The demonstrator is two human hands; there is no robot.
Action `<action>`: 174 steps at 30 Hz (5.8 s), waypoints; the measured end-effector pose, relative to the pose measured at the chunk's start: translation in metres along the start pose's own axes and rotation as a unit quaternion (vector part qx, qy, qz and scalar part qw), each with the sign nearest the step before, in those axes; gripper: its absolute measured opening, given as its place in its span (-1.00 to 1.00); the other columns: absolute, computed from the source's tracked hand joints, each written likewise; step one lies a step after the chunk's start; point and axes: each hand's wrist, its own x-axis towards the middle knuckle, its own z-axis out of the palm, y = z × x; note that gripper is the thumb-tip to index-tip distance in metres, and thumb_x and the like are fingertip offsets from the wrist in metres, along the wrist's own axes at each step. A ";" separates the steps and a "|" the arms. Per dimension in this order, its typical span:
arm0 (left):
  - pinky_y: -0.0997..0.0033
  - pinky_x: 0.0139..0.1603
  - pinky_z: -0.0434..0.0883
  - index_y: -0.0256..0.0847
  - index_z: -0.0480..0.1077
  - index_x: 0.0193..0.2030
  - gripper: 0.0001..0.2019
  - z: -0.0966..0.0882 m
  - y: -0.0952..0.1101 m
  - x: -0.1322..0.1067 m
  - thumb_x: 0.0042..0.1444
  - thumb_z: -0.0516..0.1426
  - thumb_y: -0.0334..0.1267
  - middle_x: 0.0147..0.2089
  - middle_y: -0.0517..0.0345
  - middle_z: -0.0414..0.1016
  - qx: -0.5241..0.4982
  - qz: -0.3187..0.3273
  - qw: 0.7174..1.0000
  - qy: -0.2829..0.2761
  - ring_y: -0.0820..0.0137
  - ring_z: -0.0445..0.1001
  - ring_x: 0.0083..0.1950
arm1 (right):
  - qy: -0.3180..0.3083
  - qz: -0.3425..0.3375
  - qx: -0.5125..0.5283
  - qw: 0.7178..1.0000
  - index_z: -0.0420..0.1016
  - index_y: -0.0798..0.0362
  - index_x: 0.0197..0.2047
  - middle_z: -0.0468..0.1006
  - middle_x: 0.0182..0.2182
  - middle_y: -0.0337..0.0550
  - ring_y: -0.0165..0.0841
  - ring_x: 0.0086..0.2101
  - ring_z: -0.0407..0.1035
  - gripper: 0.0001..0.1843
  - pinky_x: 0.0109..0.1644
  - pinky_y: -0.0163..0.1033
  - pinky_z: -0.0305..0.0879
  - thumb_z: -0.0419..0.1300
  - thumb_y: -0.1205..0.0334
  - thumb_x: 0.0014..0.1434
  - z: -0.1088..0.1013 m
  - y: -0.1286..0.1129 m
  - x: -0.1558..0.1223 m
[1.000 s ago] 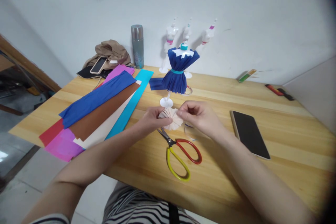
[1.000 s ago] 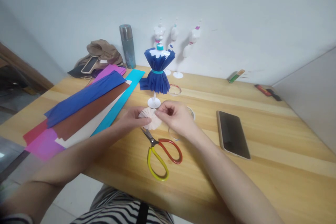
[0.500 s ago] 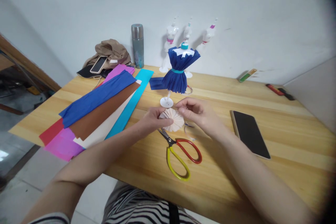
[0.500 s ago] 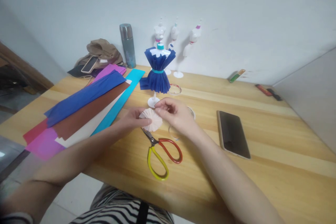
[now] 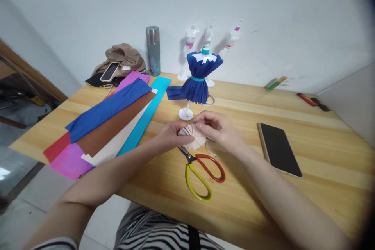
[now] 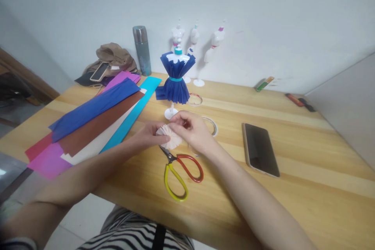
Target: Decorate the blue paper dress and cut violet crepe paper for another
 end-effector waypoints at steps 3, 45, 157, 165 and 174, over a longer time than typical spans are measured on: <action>0.49 -0.42 0.17 -0.28 0.38 -0.49 -0.76 0.000 0.000 0.000 -0.12 0.30 -0.17 -0.56 0.26 0.31 0.016 0.006 1.000 -0.006 0.51 0.25 -0.48 | -0.005 0.007 -0.009 1.000 0.44 0.01 -0.52 0.41 -0.60 -0.27 -0.42 -0.56 0.20 -0.68 -0.49 -0.27 0.11 0.34 -0.05 -0.01 0.003 0.003 0.000; 0.41 -0.28 0.41 -0.36 0.56 -0.30 -0.60 -0.008 -0.014 0.006 -0.11 0.41 -0.03 -0.37 0.03 0.57 -0.109 0.004 0.994 0.029 0.39 0.49 -0.35 | 0.042 0.026 0.061 0.997 0.48 -0.04 -0.46 0.38 -0.59 -0.28 -0.41 -0.54 0.17 -0.69 -0.43 -0.21 0.13 0.42 -0.06 -0.01 -0.012 -0.003 0.004; 0.37 -0.34 0.44 -0.34 0.52 -0.27 -0.57 -0.007 -0.010 0.009 -0.12 0.40 0.00 -0.37 0.09 0.49 -0.238 -0.001 0.970 0.050 0.40 0.45 -0.37 | 0.044 -0.335 -0.470 0.816 0.49 0.07 -0.28 0.53 -0.41 -0.10 -0.36 -0.47 0.37 -0.72 -0.42 -0.25 0.20 0.03 0.24 0.43 -0.011 0.013 -0.004; 0.42 -0.36 0.44 -0.30 0.47 -0.36 -0.58 -0.008 -0.013 0.010 -0.06 0.35 0.07 -0.45 0.14 0.45 -0.133 -0.019 0.989 0.067 0.43 0.44 -0.41 | -0.025 -0.312 -0.527 0.790 0.50 0.03 -0.28 0.53 -0.38 -0.04 -0.26 -0.43 0.36 -0.62 -0.38 -0.18 0.17 -0.07 0.20 0.48 -0.019 0.008 -0.003; 0.46 -0.48 0.36 -0.30 0.48 -0.46 -0.60 -0.008 -0.009 0.008 -0.08 0.35 0.06 -0.52 0.14 0.45 -0.049 -0.014 0.998 0.025 0.45 0.40 -0.52 | -0.033 -0.351 -0.525 0.775 0.47 0.02 -0.27 0.51 -0.41 -0.09 -0.29 -0.45 0.34 -0.69 -0.39 -0.19 0.19 -0.01 0.23 0.47 -0.019 0.011 0.000</action>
